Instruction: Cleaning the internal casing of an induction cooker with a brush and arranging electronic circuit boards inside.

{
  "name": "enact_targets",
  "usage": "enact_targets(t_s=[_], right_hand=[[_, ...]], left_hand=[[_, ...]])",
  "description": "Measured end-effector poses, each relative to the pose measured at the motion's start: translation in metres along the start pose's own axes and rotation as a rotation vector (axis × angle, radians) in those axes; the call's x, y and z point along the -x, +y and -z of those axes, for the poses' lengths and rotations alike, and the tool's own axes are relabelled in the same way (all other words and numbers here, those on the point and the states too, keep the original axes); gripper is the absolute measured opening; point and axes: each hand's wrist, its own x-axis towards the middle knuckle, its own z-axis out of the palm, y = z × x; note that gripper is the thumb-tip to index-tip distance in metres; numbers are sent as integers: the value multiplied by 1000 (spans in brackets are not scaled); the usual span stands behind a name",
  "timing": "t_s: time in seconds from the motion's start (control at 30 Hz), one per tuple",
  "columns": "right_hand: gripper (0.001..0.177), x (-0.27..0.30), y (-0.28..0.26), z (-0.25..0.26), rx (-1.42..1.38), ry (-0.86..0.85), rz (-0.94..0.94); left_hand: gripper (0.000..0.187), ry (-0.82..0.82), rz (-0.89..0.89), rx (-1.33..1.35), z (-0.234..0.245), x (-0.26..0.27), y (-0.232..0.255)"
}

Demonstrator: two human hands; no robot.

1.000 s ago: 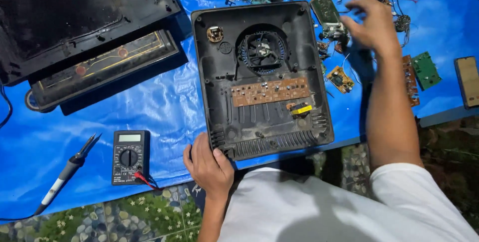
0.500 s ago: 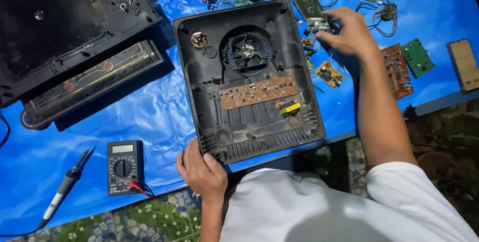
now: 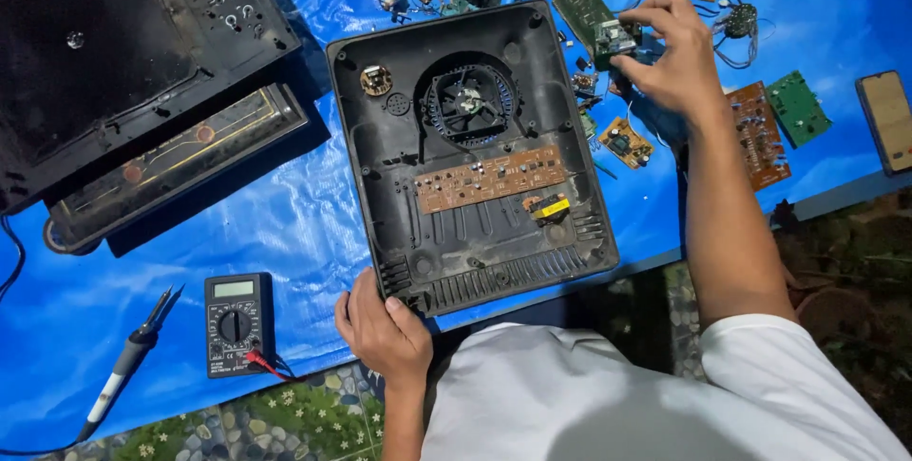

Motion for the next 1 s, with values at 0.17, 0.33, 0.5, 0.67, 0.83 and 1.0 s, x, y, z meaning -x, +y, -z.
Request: enact_targets(t_s=[0.17, 0.33, 0.5, 0.67, 0.83, 1.0], right_hand=[[46, -1, -11, 4, 43, 40, 50], [45, 2, -21, 4, 80, 86, 87], [40, 5, -42, 9, 27, 84, 88], [31, 10, -64, 16, -58, 50, 44], [21, 16, -69, 16, -125, 30, -12], [21, 22, -67, 16, -178, 48, -89]], left_hand=[[39, -4, 6, -3, 0, -2, 2], [39, 3, -3, -8, 1, -2, 2], [38, -8, 3, -1, 2, -2, 3], [39, -7, 3, 4, 1, -2, 2], [39, 0, -2, 8, 1, -2, 1], [39, -3, -8, 5, 1, -2, 1]])
